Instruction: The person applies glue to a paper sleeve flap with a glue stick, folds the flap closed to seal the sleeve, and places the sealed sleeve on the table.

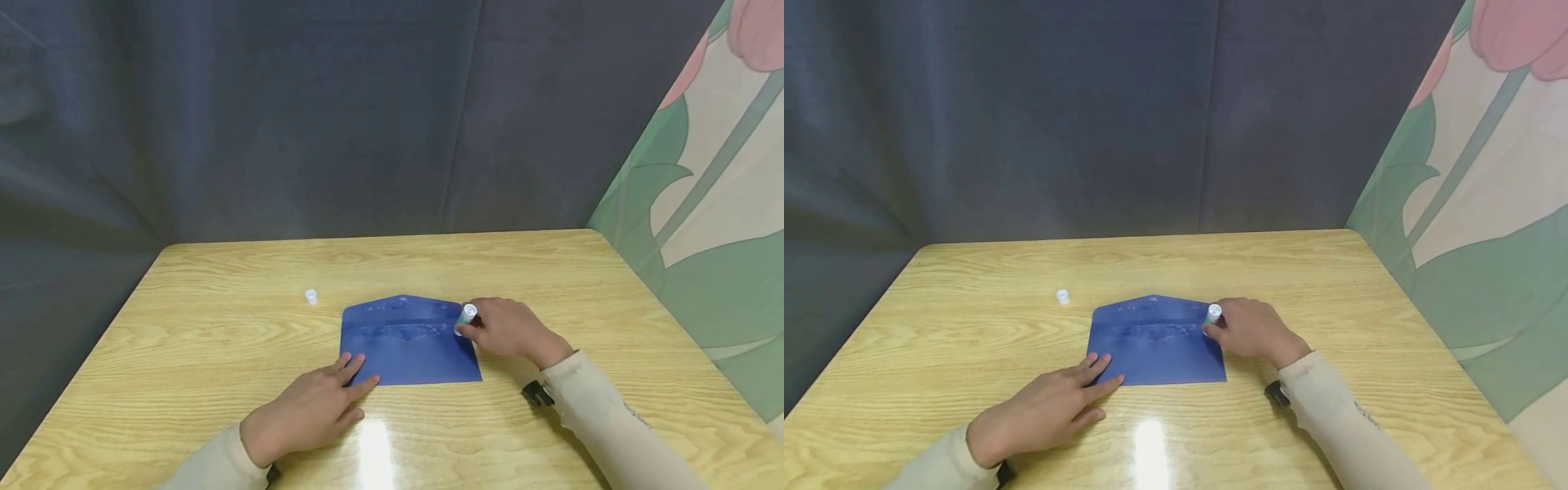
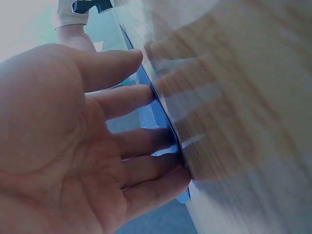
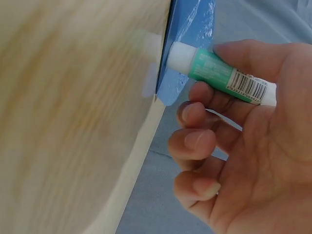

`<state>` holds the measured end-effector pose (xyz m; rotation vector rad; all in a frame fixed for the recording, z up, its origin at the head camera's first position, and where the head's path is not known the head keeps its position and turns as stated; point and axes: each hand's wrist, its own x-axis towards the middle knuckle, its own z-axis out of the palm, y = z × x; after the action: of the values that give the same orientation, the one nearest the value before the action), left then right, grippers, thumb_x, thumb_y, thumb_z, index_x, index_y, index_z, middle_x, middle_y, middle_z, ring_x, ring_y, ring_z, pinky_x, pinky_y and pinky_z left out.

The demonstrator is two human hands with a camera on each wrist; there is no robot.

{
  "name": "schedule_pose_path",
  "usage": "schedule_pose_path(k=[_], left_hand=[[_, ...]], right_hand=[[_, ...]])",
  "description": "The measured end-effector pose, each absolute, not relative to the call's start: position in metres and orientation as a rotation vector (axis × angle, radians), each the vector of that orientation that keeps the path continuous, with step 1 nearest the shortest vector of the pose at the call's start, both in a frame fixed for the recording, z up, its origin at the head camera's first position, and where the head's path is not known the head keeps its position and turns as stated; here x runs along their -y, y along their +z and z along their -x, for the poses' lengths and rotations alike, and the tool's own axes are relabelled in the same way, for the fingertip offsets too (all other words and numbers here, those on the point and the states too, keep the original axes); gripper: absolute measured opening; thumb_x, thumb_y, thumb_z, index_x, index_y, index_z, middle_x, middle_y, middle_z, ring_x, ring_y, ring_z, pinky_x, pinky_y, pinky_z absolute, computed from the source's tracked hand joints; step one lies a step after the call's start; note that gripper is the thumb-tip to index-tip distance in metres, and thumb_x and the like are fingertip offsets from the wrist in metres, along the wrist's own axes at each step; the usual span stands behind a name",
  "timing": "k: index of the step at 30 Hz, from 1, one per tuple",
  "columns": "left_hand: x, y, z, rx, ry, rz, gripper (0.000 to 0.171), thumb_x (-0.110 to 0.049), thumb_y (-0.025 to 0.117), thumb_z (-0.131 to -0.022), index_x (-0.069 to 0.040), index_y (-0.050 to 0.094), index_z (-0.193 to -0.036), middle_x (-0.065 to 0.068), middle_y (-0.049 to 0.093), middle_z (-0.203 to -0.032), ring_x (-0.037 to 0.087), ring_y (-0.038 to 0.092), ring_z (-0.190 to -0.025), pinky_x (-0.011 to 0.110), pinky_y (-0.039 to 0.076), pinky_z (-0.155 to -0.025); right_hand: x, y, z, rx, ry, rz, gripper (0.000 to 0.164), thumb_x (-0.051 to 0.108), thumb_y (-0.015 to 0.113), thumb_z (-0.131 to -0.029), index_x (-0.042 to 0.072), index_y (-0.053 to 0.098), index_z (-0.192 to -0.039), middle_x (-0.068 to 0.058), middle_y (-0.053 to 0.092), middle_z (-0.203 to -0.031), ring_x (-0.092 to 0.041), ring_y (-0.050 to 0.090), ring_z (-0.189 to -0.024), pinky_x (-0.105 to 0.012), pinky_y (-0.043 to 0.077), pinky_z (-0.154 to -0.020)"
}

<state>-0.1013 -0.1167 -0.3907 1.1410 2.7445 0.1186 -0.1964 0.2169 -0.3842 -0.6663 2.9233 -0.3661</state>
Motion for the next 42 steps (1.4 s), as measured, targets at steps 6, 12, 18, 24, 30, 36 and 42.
schedule_pose_path(k=[6,12,18,24,30,36,42], left_hand=[[0.116,-0.391,0.101,-2.748,0.134,-1.14,0.049,-0.033,0.053,-0.103,-0.017,0.047,-0.149,0.023,0.041,-0.153,0.04,0.045,-0.139,0.045,0.047,-0.108],[0.116,-0.391,0.1,-2.741,0.132,-1.131,0.05,-0.034,0.053,-0.103,-0.018,0.046,-0.15,0.023,0.039,-0.154,0.04,0.044,-0.14,0.045,0.047,-0.109],[0.116,-0.391,0.1,-2.742,0.129,-1.13,0.05,-0.034,0.053,-0.103,-0.018,0.046,-0.15,0.023,0.039,-0.155,0.039,0.043,-0.141,0.045,0.047,-0.109],[0.117,-0.393,0.099,-2.751,0.119,-1.137,0.05,-0.034,0.054,-0.102,-0.018,0.048,-0.149,0.023,0.04,-0.154,0.039,0.045,-0.14,0.045,0.048,-0.108],[0.117,-0.393,0.1,-2.753,0.11,-1.148,0.05,-0.033,0.054,-0.102,-0.017,0.048,-0.149,0.023,0.041,-0.154,0.039,0.045,-0.14,0.044,0.048,-0.108],[0.117,-0.392,0.1,-2.75,0.119,-1.136,0.05,-0.033,0.054,-0.103,-0.017,0.048,-0.149,0.023,0.04,-0.154,0.039,0.044,-0.14,0.044,0.046,-0.109],[0.117,-0.391,0.099,-2.75,0.124,-1.14,0.05,-0.033,0.055,-0.102,-0.017,0.049,-0.148,0.025,0.041,-0.153,0.041,0.045,-0.139,0.045,0.046,-0.109]], right_hand=[[-0.223,-0.383,0.198,-2.941,-0.35,0.646,0.027,0.041,0.061,-0.095,0.022,0.055,-0.076,0.006,0.051,-0.067,-0.011,0.048,-0.062,-0.028,0.037,-0.055],[-0.226,-0.384,0.198,-2.974,-0.322,0.663,0.031,0.044,0.064,-0.092,0.024,0.054,-0.071,0.008,0.049,-0.063,-0.009,0.047,-0.058,-0.027,0.036,-0.052],[-0.223,-0.383,0.197,-2.993,-0.293,0.615,0.046,0.059,0.06,-0.093,0.021,0.049,-0.069,0.006,0.046,-0.06,-0.011,0.044,-0.055,-0.026,0.033,-0.05],[-0.219,-0.383,0.197,-3.029,-0.298,0.564,0.059,0.071,0.052,-0.091,0.019,0.047,-0.062,0.006,0.041,-0.057,-0.011,0.042,-0.052,-0.026,0.03,-0.049],[-0.217,-0.381,0.196,-3.03,-0.325,0.53,0.055,0.057,0.059,-0.093,0.019,0.046,-0.057,0.006,0.04,-0.053,-0.012,0.041,-0.049,-0.026,0.029,-0.047],[-0.218,-0.373,0.197,-3.056,-0.348,0.54,0.05,0.048,0.063,-0.093,0.019,0.046,-0.056,0.005,0.042,-0.052,-0.012,0.042,-0.049,-0.026,0.031,-0.048],[-0.213,-0.361,0.195,-3.109,-0.404,0.582,0.045,0.043,0.066,-0.091,0.019,0.047,-0.058,0.006,0.041,-0.053,-0.01,0.04,-0.049,-0.026,0.031,-0.047]])
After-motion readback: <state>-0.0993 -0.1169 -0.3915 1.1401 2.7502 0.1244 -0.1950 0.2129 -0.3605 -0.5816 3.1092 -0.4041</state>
